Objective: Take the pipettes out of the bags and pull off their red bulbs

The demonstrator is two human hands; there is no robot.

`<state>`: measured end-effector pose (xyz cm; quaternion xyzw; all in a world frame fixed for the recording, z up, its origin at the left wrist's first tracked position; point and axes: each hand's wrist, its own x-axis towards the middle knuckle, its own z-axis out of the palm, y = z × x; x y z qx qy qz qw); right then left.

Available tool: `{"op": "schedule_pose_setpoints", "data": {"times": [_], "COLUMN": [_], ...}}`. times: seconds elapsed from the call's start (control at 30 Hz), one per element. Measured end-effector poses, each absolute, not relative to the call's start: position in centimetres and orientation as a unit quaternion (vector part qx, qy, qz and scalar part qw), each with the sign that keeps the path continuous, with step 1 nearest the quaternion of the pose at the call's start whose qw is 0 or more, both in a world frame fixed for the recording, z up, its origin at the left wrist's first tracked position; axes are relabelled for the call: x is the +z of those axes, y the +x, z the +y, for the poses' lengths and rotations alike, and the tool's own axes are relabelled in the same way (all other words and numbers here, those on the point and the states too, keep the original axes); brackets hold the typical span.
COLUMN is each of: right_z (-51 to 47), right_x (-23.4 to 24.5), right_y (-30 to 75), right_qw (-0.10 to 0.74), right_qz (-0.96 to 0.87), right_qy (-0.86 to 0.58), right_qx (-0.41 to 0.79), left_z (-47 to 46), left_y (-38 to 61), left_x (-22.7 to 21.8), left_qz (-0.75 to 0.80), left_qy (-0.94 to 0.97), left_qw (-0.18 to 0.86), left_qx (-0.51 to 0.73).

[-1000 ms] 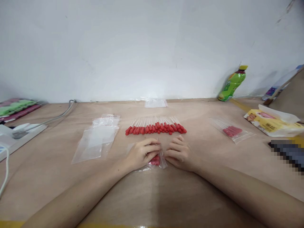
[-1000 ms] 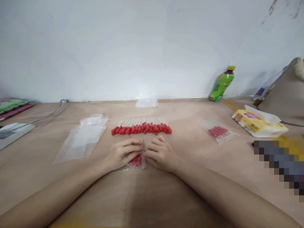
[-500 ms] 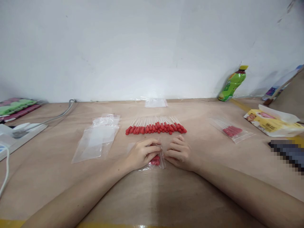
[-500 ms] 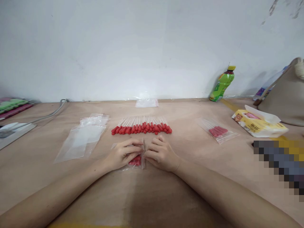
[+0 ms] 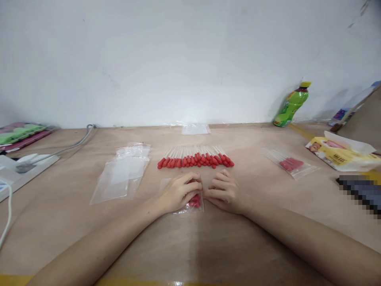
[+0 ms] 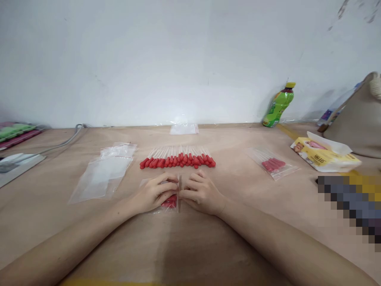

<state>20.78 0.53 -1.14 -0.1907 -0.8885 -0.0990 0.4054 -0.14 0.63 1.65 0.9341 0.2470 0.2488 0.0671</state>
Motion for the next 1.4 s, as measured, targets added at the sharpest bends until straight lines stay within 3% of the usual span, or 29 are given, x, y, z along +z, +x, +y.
{"op": "schedule_pose_setpoints", "data": {"times": [0.3, 0.67, 0.93, 1.07, 1.2, 1.4], "right_z": [0.2, -0.1, 0.0, 0.1, -0.4, -0.4], "right_x": [-0.2, 0.3, 0.7, 0.9, 1.4, 1.0], "right_y": [20.5, 20.3, 20.4, 21.2, 21.1, 19.5], "right_qw": [0.359, 0.307, 0.272, 0.247, 0.239, 0.329], "right_qz": [-0.909, -0.921, -0.928, -0.946, -0.942, -0.874], "right_qy": [-0.182, -0.159, -0.162, -0.171, -0.235, -0.315], "right_qx": [-0.108, -0.181, -0.194, -0.122, 0.033, 0.167], "left_z": [0.5, 1.0, 1.1, 1.3, 1.8, 0.0], "left_y": [0.0, -0.4, -1.1, -2.2, -3.1, -3.0], "left_x": [2.0, 1.4, 1.4, 2.8, 3.7, 3.2], "left_qz": [0.248, 0.174, 0.187, 0.218, 0.209, 0.281], "left_qy": [0.938, 0.962, 0.959, 0.946, 0.942, 0.935], "left_qw": [0.06, -0.108, -0.071, -0.09, -0.126, 0.023], "left_qx": [0.234, 0.179, 0.199, 0.222, 0.231, 0.215]}}
